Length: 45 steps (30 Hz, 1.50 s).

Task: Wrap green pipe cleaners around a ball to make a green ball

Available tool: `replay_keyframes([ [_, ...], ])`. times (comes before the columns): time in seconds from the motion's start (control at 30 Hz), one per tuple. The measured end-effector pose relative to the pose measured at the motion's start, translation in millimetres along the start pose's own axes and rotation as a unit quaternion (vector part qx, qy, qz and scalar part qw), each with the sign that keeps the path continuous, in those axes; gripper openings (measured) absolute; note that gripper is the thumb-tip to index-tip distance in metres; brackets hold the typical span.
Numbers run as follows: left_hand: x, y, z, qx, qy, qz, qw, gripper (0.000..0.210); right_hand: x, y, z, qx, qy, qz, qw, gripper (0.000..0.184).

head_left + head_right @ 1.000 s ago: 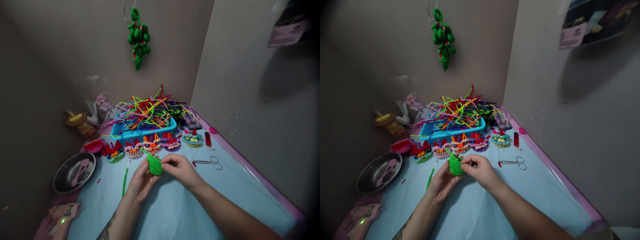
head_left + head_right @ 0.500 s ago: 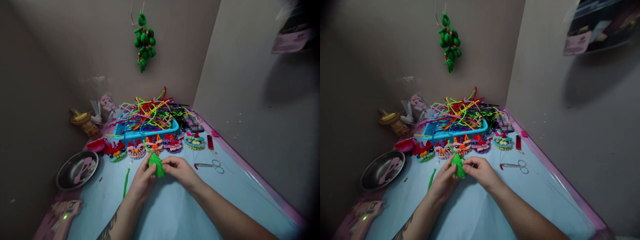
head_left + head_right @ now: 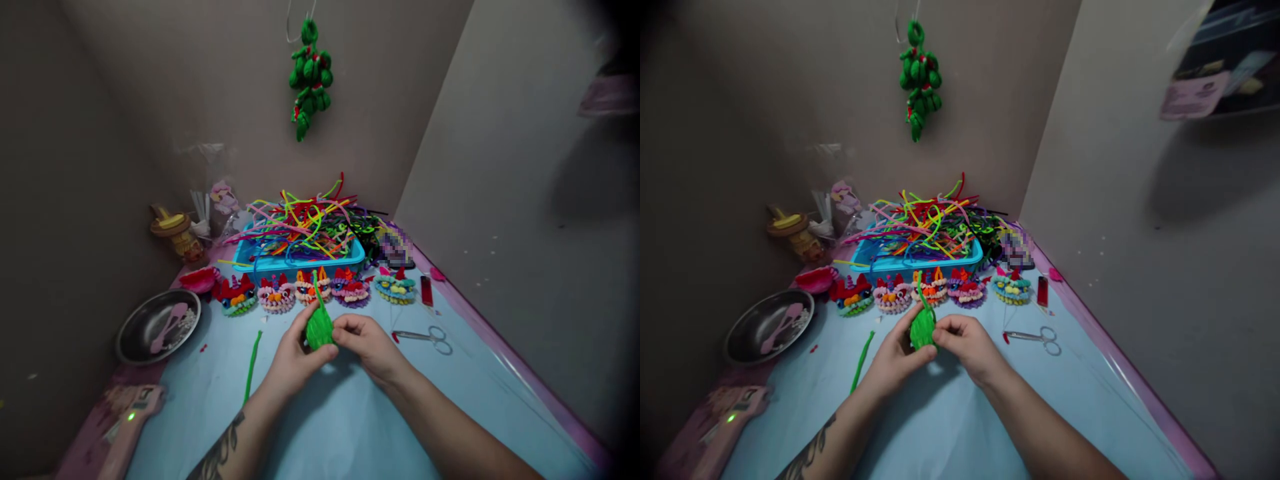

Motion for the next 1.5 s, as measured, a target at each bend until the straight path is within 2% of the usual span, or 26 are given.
replay_keyframes([
  [0.23,-2,0.8,4,-0.001,-0.028,0.027,0.999,0.076,0,-3,2,-0.037,0.007,-0.015,0.999,0.030],
  [0.33,-1,1.3,5,0.001,-0.025,0.028,0.999,0.082,-2,-7,-4,-0.118,0.059,-0.022,0.991,0.026],
  [0.43,0,2.3,6,0.022,-0.012,0.024,0.999,0.083,-6,-13,-14,-0.223,0.134,-0.042,0.965,0.023],
  [0.5,1,5.1,10,0.057,-0.016,0.036,0.998,0.078,-7,-15,-18,-0.250,0.151,-0.061,0.954,0.018],
  [0.6,0,9.7,17,0.150,-0.052,0.069,0.985,0.065,-9,-9,-24,-0.250,0.170,-0.038,0.952,0.014],
  [0.7,-1,8.4,22,0.251,-0.116,0.086,0.957,0.058,-16,-6,-34,-0.267,0.232,-0.005,0.935,0.017],
  [0.77,-3,3.9,23,0.289,-0.157,0.078,0.941,0.056,-21,-9,-39,-0.286,0.264,-0.005,0.921,0.015],
  [0.87,-7,-4.6,22,0.322,-0.191,0.046,0.926,0.057,-22,-13,-41,-0.298,0.273,-0.008,0.915,0.007],
  [0.97,-10,-12.0,21,0.341,-0.196,0.006,0.919,0.060,-14,-6,-39,-0.274,0.244,0.021,0.930,0.007],
  [1.07,-10,-16.1,18,0.349,-0.195,-0.015,0.916,0.063,-2,7,-26,-0.214,0.171,0.064,0.960,0.015],
  [1.23,-6,-12.6,11,0.358,-0.170,0.016,0.918,0.080,7,15,-5,-0.076,0.068,0.102,0.990,0.029],
  [1.4,-6,-11.7,10,0.383,-0.201,0.023,0.901,0.086,4,4,8,0.013,-0.075,0.017,0.997,0.040],
  [1.5,-8,-13.5,11,0.411,-0.240,0.019,0.879,0.089,3,5,7,0.032,-0.082,0.016,0.996,0.042],
])
Point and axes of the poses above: each hand's wrist, its own x-axis towards the middle knuckle, its own y-axis out of the back of the hand, z = x × y, the point moved 6 cm from there along x, towards the middle knuckle, and after that the axes turned 7 degrees about x, right-handed, at the moved point
